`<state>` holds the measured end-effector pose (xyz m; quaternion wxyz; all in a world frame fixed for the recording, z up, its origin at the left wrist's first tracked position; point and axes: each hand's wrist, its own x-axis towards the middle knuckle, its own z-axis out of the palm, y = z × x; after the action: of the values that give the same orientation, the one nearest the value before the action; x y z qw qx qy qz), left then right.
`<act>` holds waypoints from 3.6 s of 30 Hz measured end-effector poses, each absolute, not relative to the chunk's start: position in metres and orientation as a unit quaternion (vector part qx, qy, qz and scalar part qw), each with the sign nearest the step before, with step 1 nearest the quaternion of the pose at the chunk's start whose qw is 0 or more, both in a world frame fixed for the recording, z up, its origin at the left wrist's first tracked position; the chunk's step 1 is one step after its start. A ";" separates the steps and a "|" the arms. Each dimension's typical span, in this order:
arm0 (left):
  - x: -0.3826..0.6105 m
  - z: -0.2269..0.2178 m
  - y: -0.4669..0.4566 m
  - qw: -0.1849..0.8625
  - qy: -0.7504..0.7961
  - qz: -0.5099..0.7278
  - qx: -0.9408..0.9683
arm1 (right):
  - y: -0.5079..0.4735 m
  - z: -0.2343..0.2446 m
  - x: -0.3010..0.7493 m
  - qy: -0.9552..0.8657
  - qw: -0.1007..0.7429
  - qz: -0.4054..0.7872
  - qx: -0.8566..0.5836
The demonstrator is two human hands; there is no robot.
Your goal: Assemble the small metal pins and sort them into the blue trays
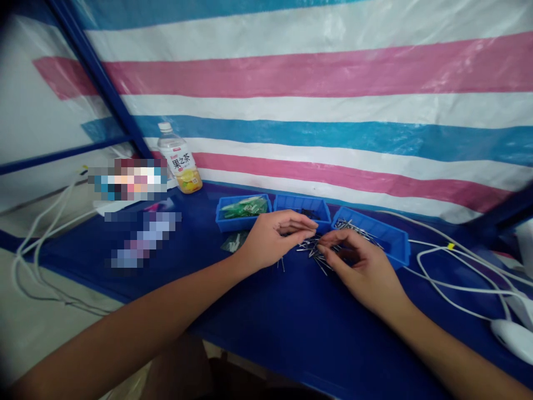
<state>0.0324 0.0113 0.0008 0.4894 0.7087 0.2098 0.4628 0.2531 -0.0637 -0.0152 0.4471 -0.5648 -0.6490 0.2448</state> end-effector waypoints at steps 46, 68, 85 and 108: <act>0.036 0.001 0.001 0.428 0.273 0.379 0.774 | -0.064 -0.006 0.251 -0.563 0.490 0.389 -0.540; 0.036 0.000 0.004 0.435 0.269 0.384 0.769 | -0.063 -0.008 0.251 -0.631 0.448 0.304 -0.556; 0.038 -0.007 -0.002 0.436 0.253 0.339 0.795 | -0.065 -0.007 0.256 -0.667 0.437 0.205 -0.567; 0.042 -0.014 0.007 0.533 0.247 0.451 0.672 | -0.067 -0.009 0.255 -0.730 0.374 0.182 -0.543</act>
<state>0.0420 0.0069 -0.0136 0.5326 0.6721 0.2470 0.4513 0.2546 -0.0670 -0.0090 0.3735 -0.5426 -0.7299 0.1824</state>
